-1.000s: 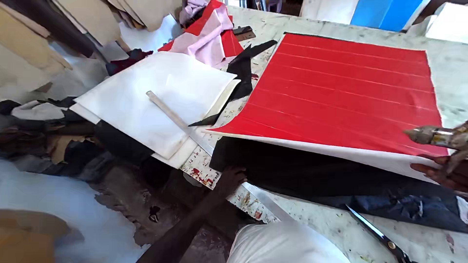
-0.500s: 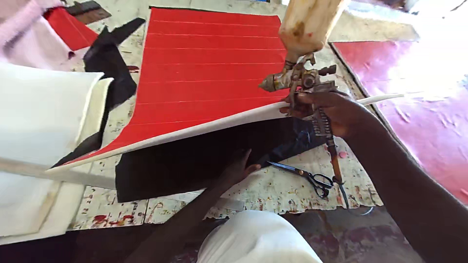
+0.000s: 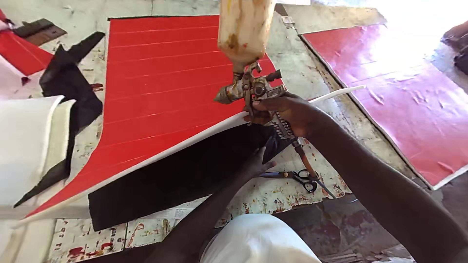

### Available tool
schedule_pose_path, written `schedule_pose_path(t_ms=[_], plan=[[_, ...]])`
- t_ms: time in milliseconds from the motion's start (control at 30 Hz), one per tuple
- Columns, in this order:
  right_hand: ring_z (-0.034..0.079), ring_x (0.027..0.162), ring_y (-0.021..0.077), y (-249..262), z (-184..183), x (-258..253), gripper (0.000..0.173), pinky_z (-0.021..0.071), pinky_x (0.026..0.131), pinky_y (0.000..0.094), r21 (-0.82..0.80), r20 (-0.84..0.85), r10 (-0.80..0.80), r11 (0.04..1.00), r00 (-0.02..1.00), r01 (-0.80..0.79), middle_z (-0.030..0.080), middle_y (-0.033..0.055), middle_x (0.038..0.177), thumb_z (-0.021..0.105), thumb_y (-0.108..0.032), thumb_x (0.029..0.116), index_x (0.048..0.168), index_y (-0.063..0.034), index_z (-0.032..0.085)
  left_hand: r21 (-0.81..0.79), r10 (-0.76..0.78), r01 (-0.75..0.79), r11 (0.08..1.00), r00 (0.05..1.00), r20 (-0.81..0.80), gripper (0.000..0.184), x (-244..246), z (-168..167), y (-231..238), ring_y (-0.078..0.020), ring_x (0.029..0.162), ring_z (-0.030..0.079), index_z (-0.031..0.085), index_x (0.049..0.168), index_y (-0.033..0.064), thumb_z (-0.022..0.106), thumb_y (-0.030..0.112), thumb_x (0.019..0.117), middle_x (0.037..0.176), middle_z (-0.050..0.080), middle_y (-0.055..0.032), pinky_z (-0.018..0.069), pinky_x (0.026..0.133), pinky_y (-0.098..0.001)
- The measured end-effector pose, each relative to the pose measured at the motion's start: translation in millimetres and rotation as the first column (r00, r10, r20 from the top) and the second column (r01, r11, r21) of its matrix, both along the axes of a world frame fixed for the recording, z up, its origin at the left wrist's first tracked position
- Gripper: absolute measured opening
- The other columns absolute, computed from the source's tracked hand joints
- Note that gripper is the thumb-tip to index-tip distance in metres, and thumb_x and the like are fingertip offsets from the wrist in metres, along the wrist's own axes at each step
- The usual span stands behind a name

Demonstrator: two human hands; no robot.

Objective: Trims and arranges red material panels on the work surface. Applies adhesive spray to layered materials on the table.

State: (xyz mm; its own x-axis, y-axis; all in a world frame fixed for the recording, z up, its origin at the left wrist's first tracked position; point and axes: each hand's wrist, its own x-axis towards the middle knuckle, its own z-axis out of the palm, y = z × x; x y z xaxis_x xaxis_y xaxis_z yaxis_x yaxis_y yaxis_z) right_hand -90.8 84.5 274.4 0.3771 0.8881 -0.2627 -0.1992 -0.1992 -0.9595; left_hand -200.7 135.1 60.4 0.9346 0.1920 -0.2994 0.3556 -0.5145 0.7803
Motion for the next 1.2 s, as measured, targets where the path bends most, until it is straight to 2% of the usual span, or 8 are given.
schedule_pose_path(t_ms=[133, 267, 367, 467, 600, 667, 833, 1200], plan=[[0.069, 0.092, 0.0172, 6, -3, -1, 0.021, 0.0579, 0.086, 0.0333, 0.049, -0.014, 0.036, 0.998, 0.999, -0.036, 0.070, 0.0104, 0.105, 0.058, -0.014, 0.1022, 0.120, -0.0036, 0.062, -0.195, -0.175, 0.145, 0.970, 0.973, -0.150, 0.045, 26, 81, -35, -0.0344, 0.116, 0.062, 0.054, 0.138, -0.0075, 0.064, 0.016, 0.1010, 0.125, 0.065, -0.0252, 0.0467, 0.104, -0.0500], [0.068, 0.090, 0.0148, 6, -2, -3, 0.023, 0.0582, 0.085, 0.0322, 0.063, -0.005, 0.069, 0.996, 0.998, -0.068, 0.070, 0.0087, 0.102, 0.061, -0.013, 0.1012, 0.121, -0.0013, 0.062, 0.106, -0.508, 0.507, 0.856, 0.783, 0.358, 0.043, 11, 16, -32, -0.0183, 0.123, 0.062, 0.063, 0.136, 0.0063, 0.067, 0.029, 0.0996, 0.129, 0.068, -0.0091, 0.0477, 0.111, -0.0403], [0.059, 0.074, 0.0075, 7, 1, 2, 0.015, 0.0526, 0.073, 0.0257, 0.082, 0.030, 0.125, 0.989, 0.992, -0.127, 0.064, 0.0023, 0.088, 0.062, -0.013, 0.1008, 0.113, -0.0042, 0.063, 0.418, -0.284, -0.053, 0.907, 0.656, 0.699, 0.022, -49, 29, 2, -0.0151, 0.114, 0.064, 0.074, 0.109, 0.0179, 0.058, 0.032, 0.1039, 0.109, 0.072, 0.0017, 0.0490, 0.105, -0.0398], [0.063, 0.080, 0.0067, 8, 4, 14, 0.016, 0.0557, 0.077, 0.0249, 0.103, 0.019, 0.166, 0.981, 0.986, -0.167, 0.066, 0.0024, 0.093, 0.060, -0.012, 0.1016, 0.115, -0.0041, 0.063, 0.470, -0.105, -0.601, 0.646, 0.539, 0.835, 0.019, -115, 57, 57, -0.0165, 0.120, 0.059, 0.070, 0.108, 0.0231, 0.070, 0.037, 0.0961, 0.114, 0.069, 0.0020, 0.0414, 0.108, -0.0398], [0.064, 0.082, 0.0067, 11, 5, 27, 0.017, 0.0562, 0.079, 0.0239, 0.111, -0.025, 0.157, 0.982, 0.987, -0.153, 0.067, 0.0028, 0.096, 0.062, -0.011, 0.1007, 0.116, -0.0041, 0.063, 0.647, 0.043, -0.618, 0.447, 0.737, 0.675, 0.073, -142, 111, 134, -0.0492, 0.145, 0.036, 0.053, 0.138, 0.0015, 0.070, 0.054, 0.0902, 0.151, 0.046, -0.0272, 0.0199, 0.119, -0.0686], [0.066, 0.083, 0.0074, 12, 3, 29, 0.015, 0.0570, 0.081, 0.0242, 0.116, -0.056, 0.141, 0.984, 0.988, -0.134, 0.068, 0.0033, 0.096, 0.062, -0.009, 0.1006, 0.115, -0.0040, 0.064, 0.729, 0.089, -0.483, 0.485, 0.857, 0.508, 0.075, -137, 129, 163, -0.0461, 0.127, 0.056, 0.053, 0.143, 0.0000, 0.063, 0.056, 0.0940, 0.133, 0.062, -0.0255, 0.0252, 0.116, -0.0698], [0.068, 0.090, 0.0117, -5, 5, 33, 0.017, 0.0582, 0.085, 0.0300, 0.096, -0.008, 0.069, 0.993, 0.998, -0.068, 0.070, 0.0044, 0.100, 0.062, -0.015, 0.1020, 0.116, -0.0053, 0.065, 0.771, 0.037, -0.278, 0.573, 0.949, 0.314, 0.035, -86, 171, 228, -0.0399, 0.076, 0.069, 0.070, 0.095, 0.0004, 0.076, 0.035, 0.0925, 0.078, 0.068, -0.0186, 0.0529, 0.072, -0.0643], [0.072, 0.101, 0.0237, -116, -29, 49, 0.035, 0.0623, 0.086, 0.0372, -0.024, 0.048, -0.440, 0.897, 0.896, 0.442, 0.072, 0.0097, 0.116, 0.072, -0.022, 0.0868, 0.120, -0.0118, 0.068, 0.834, 0.176, -0.247, 0.494, 0.967, 0.183, 0.058, 106, 272, 449, -0.0563, 0.120, 0.056, 0.065, 0.121, -0.0030, 0.073, 0.046, 0.0914, 0.122, 0.063, -0.0347, 0.0347, 0.100, -0.0791]])
